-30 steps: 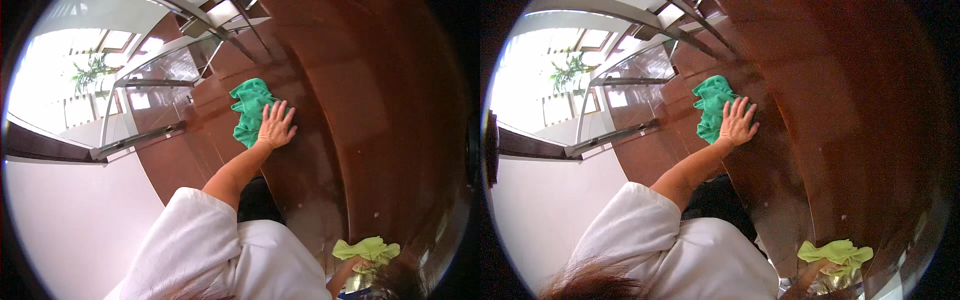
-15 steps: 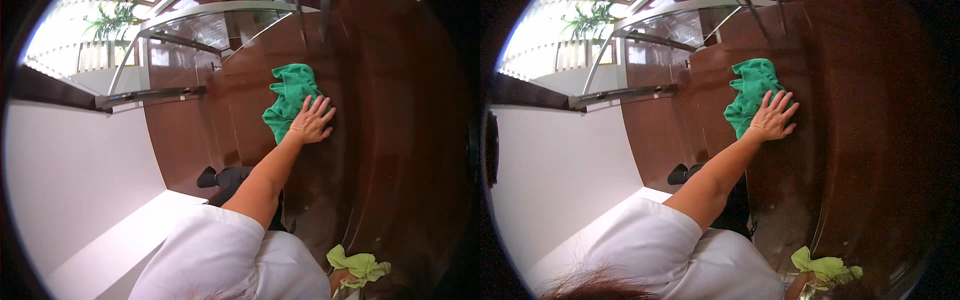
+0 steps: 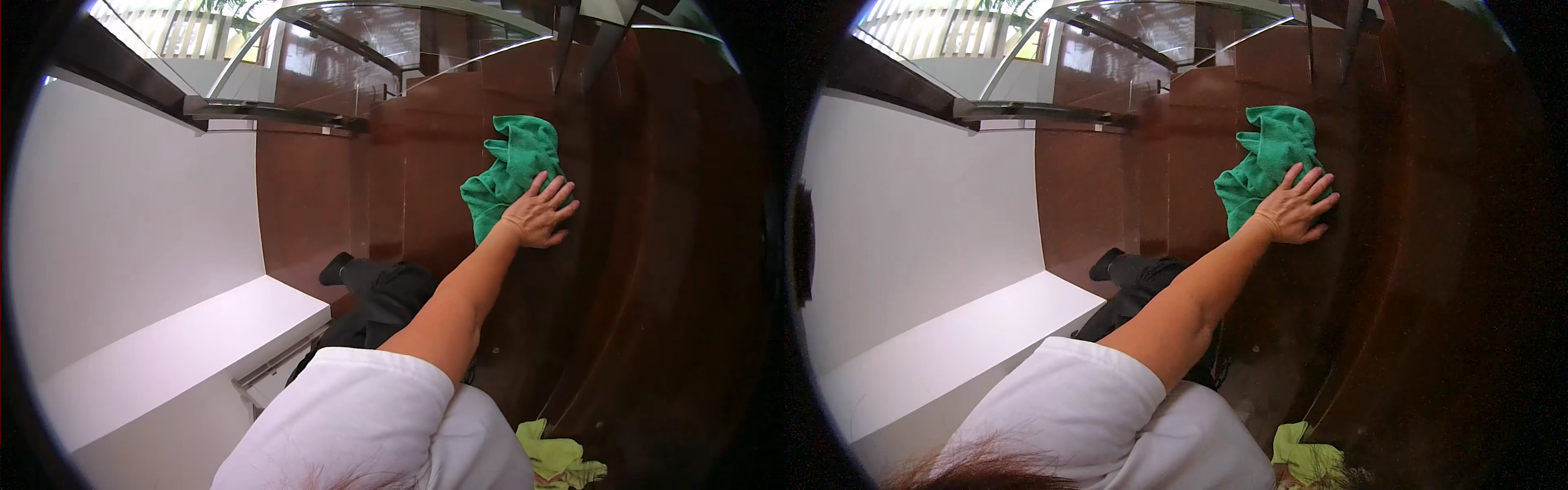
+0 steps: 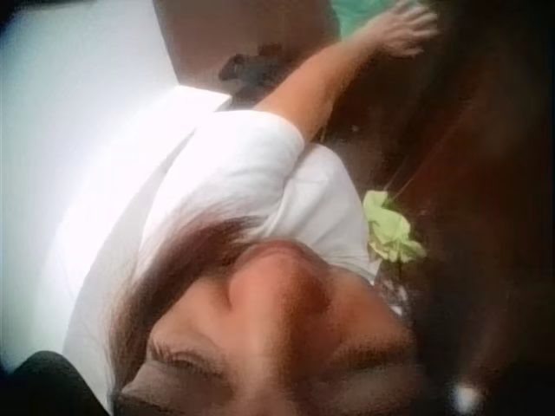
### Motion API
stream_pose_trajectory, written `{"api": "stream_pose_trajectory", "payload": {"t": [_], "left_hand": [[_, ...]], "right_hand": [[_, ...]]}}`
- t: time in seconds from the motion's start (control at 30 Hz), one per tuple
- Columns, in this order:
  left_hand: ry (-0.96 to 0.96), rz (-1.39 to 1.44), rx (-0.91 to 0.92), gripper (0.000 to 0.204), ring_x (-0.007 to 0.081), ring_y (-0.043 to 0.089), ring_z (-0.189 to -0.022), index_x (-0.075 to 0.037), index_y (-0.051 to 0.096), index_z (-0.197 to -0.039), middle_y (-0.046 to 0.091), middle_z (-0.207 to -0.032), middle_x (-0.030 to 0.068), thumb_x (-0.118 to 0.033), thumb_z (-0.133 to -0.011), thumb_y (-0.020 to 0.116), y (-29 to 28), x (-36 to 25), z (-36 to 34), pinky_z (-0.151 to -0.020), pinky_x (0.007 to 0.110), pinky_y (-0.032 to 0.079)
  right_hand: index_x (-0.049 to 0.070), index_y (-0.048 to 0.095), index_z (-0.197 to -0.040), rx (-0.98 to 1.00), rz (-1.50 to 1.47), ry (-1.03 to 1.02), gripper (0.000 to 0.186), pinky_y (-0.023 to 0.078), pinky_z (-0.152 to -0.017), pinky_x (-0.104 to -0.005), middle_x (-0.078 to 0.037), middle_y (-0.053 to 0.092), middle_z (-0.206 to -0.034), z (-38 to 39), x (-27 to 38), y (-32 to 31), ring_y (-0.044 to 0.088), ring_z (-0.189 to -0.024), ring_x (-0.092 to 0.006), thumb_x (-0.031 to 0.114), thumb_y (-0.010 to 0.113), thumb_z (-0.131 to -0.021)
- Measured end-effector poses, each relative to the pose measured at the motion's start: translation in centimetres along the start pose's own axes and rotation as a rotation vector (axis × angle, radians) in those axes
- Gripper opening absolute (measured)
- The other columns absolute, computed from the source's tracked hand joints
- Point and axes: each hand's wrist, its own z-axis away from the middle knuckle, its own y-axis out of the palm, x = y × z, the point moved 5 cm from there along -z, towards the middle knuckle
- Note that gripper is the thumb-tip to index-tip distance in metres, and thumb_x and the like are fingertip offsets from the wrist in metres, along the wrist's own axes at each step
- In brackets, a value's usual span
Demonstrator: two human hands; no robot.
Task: The person wipes the wooden steps and glass railing of a staircase with a yellow cloth and a green cloth.
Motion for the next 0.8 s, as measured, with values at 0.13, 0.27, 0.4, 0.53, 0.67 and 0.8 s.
{"api": "stream_pose_trajectory", "payload": {"t": [0.13, 0.27, 0.4, 0.53, 0.67, 0.8], "left_hand": [[-0.011, -0.011, 0.017, 0.061, 0.0347, 0.033, -0.134, -0.014, 0.051, -0.131, 0.04, -0.141, 0.0162, -0.048, -0.081, 0.058, 0.1, -0.1, -0.3, -0.112, 0.055, 0.016], [-0.017, -0.003, 0.023, 0.062, 0.0343, 0.032, -0.134, -0.014, 0.05, -0.132, 0.039, -0.142, 0.0159, -0.048, -0.081, 0.058, 0.1, -0.6, -0.6, -0.112, 0.055, 0.015], [-0.038, -0.058, 0.078, 0.062, 0.0329, 0.03, -0.135, -0.015, 0.05, -0.132, 0.038, -0.143, 0.0147, -0.048, -0.081, 0.058, -0.3, -0.8, -0.9, -0.112, 0.054, 0.014], [-0.047, -0.111, 0.073, 0.061, 0.0326, 0.031, -0.135, -0.015, 0.05, -0.132, 0.038, -0.143, 0.0142, -0.047, -0.081, 0.058, -0.5, -0.9, -0.6, -0.111, 0.054, 0.015], [-0.035, -0.127, 0.068, 0.061, 0.0327, 0.03, -0.135, -0.014, 0.049, -0.133, 0.038, -0.143, 0.0143, -0.048, -0.082, 0.056, -0.2, -1.2, -0.9, -0.111, 0.055, 0.016], [-0.015, -0.116, 0.048, 0.061, 0.0335, 0.03, -0.135, -0.014, 0.048, -0.134, 0.038, -0.143, 0.015, -0.048, -0.084, 0.054, -0.2, -1.1, -0.7, -0.111, 0.055, 0.015]], "right_hand": [[-0.002, 0.031, -0.143, -0.007, -0.033, -0.041, 0.069, 0.033, -0.107, -0.0476, -0.02, 0.037, -0.144, -0.3, 0.9, 0.4, 0.038, -0.13, -0.037, 0.048, 0.041, -0.095], [-0.002, 0.031, -0.142, -0.036, -0.018, 0.005, 0.07, 0.033, -0.107, -0.0472, -0.021, 0.037, -0.143, 0.6, 1.1, -0.1, 0.038, -0.13, -0.0372, 0.048, 0.041, -0.095], [-0.003, 0.032, -0.142, -0.074, 0.047, 0.088, 0.07, 0.033, -0.107, -0.0469, -0.021, 0.037, -0.143, 2.9, 0.7, -1.9, 0.039, -0.13, -0.0373, 0.048, 0.04, -0.095], [-0.004, 0.032, -0.141, -0.108, 0.078, 0.065, 0.071, 0.033, -0.107, -0.0465, -0.022, 0.037, -0.143, 3.4, 0.8, -3.3, 0.039, -0.129, -0.0374, 0.049, 0.04, -0.095], [-0.005, 0.032, -0.141, -0.136, 0.129, 0.028, 0.071, 0.033, -0.107, -0.0462, -0.022, 0.037, -0.143, 3.9, 1.9, -4.4, 0.039, -0.129, -0.0376, 0.049, 0.04, -0.095], [-0.003, 0.026, -0.144, -0.001, -0.084, 0.096, 0.076, 0.024, -0.11, -0.0533, -0.022, 0.026, -0.149, 2.4, 5.4, -4.1, 0.024, -0.138, -0.0395, 0.054, 0.035, -0.094]]}}
